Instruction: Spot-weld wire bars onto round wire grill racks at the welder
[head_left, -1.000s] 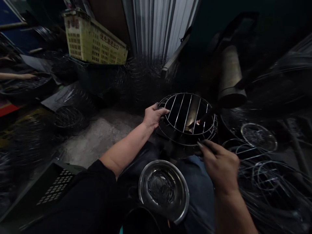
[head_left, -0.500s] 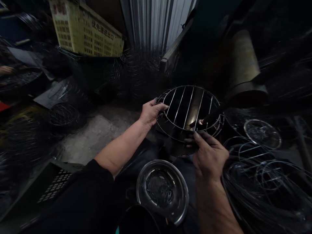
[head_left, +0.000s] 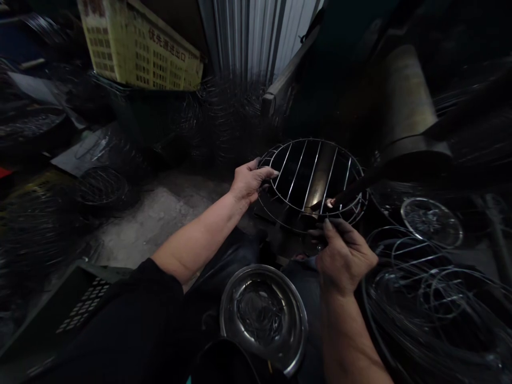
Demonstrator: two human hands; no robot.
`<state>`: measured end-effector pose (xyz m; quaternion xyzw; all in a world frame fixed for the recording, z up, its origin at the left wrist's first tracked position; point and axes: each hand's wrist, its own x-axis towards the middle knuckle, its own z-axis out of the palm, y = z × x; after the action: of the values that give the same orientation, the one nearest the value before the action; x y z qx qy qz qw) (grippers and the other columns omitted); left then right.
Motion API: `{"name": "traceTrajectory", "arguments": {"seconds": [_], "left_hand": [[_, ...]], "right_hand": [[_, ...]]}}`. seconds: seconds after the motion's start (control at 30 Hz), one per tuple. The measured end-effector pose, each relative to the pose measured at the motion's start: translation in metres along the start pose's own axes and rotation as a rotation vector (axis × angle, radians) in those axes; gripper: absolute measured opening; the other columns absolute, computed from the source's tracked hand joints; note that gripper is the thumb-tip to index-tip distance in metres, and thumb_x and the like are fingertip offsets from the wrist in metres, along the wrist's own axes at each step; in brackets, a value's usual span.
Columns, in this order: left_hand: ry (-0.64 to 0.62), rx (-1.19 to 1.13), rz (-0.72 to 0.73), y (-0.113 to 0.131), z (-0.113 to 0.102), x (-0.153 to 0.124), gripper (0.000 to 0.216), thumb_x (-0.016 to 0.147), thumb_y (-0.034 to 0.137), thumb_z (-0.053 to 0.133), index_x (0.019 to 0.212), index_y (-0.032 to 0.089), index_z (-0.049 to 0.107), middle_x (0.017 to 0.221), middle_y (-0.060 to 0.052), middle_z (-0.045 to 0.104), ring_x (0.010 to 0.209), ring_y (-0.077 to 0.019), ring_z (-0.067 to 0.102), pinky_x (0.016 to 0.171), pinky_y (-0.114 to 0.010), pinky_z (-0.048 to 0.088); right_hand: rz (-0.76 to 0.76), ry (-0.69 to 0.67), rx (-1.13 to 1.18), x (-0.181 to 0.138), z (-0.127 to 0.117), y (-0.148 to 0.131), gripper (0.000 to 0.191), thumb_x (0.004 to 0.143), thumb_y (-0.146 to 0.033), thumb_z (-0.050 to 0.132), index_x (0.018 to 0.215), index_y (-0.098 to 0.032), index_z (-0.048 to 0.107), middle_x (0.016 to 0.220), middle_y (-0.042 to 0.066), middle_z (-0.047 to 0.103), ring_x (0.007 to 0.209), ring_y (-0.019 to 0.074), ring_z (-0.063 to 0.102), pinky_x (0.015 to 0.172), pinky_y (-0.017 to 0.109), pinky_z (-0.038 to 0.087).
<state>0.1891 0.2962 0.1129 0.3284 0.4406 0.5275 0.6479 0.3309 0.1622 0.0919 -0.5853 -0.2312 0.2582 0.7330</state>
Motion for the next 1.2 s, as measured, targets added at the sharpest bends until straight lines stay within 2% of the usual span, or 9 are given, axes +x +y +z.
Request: {"name": "traceTrajectory", "arguments": {"seconds": [0.27, 0.43, 0.57, 0.8, 0.97, 1.2], "left_hand": [[0.072, 0.0, -0.102, 0.008, 0.008, 0.007, 0.025, 0.059, 0.007, 0.07, 0.078, 0.015, 0.058, 0.06, 0.001, 0.057, 0.051, -0.0103, 0.054, 0.048, -0.022, 0.037], [0.081, 0.025, -0.124, 0.009, 0.011, 0.009, 0.019, 0.061, 0.006, 0.069, 0.071, 0.015, 0.055, 0.057, 0.001, 0.056, 0.047, -0.0093, 0.052, 0.045, -0.022, 0.036], [0.088, 0.003, -0.104, 0.007, 0.01, 0.009, 0.022, 0.059, 0.006, 0.07, 0.072, 0.016, 0.056, 0.055, 0.002, 0.055, 0.046, -0.0096, 0.051, 0.044, -0.022, 0.037], [0.059, -0.03, -0.014, 0.006, 0.006, 0.004, 0.032, 0.056, 0.007, 0.071, 0.085, 0.013, 0.06, 0.056, 0.002, 0.057, 0.049, -0.0091, 0.051, 0.046, -0.021, 0.034], [0.131, 0.043, -0.069, 0.009, 0.01, 0.006, 0.06, 0.058, 0.006, 0.071, 0.118, 0.008, 0.059, 0.057, 0.002, 0.058, 0.05, -0.0108, 0.052, 0.042, -0.021, 0.027], [0.147, 0.06, -0.075, 0.006, 0.012, 0.011, 0.07, 0.059, 0.007, 0.074, 0.126, 0.007, 0.056, 0.056, 0.002, 0.058, 0.049, -0.0107, 0.052, 0.043, -0.022, 0.027]], "right_hand": [[-0.005, -0.045, -0.018, 0.011, 0.004, -0.001, 0.024, 0.065, -0.03, 0.082, 0.079, -0.013, 0.071, 0.065, 0.0, 0.066, 0.048, 0.014, 0.063, 0.044, 0.023, 0.052], [0.022, -0.043, -0.002, 0.014, 0.005, -0.002, 0.025, 0.062, -0.029, 0.083, 0.078, -0.014, 0.071, 0.064, 0.0, 0.067, 0.048, 0.0141, 0.063, 0.042, 0.022, 0.051], [0.023, -0.014, 0.004, 0.012, 0.006, -0.004, 0.024, 0.062, -0.029, 0.083, 0.077, -0.014, 0.071, 0.061, 0.0, 0.065, 0.046, 0.0133, 0.062, 0.041, 0.022, 0.05], [0.017, 0.003, 0.031, 0.008, 0.005, -0.005, 0.023, 0.061, -0.027, 0.083, 0.078, -0.014, 0.073, 0.061, 0.0, 0.066, 0.046, 0.0123, 0.061, 0.044, 0.021, 0.051], [0.012, -0.011, 0.034, 0.014, 0.005, -0.004, 0.024, 0.061, -0.025, 0.083, 0.079, -0.013, 0.073, 0.063, 0.001, 0.067, 0.046, 0.0123, 0.061, 0.043, 0.021, 0.051], [0.071, -0.04, 0.033, 0.019, 0.003, -0.006, 0.029, 0.059, -0.028, 0.085, 0.08, -0.013, 0.073, 0.065, 0.001, 0.068, 0.048, 0.0132, 0.063, 0.043, 0.022, 0.052]]}}
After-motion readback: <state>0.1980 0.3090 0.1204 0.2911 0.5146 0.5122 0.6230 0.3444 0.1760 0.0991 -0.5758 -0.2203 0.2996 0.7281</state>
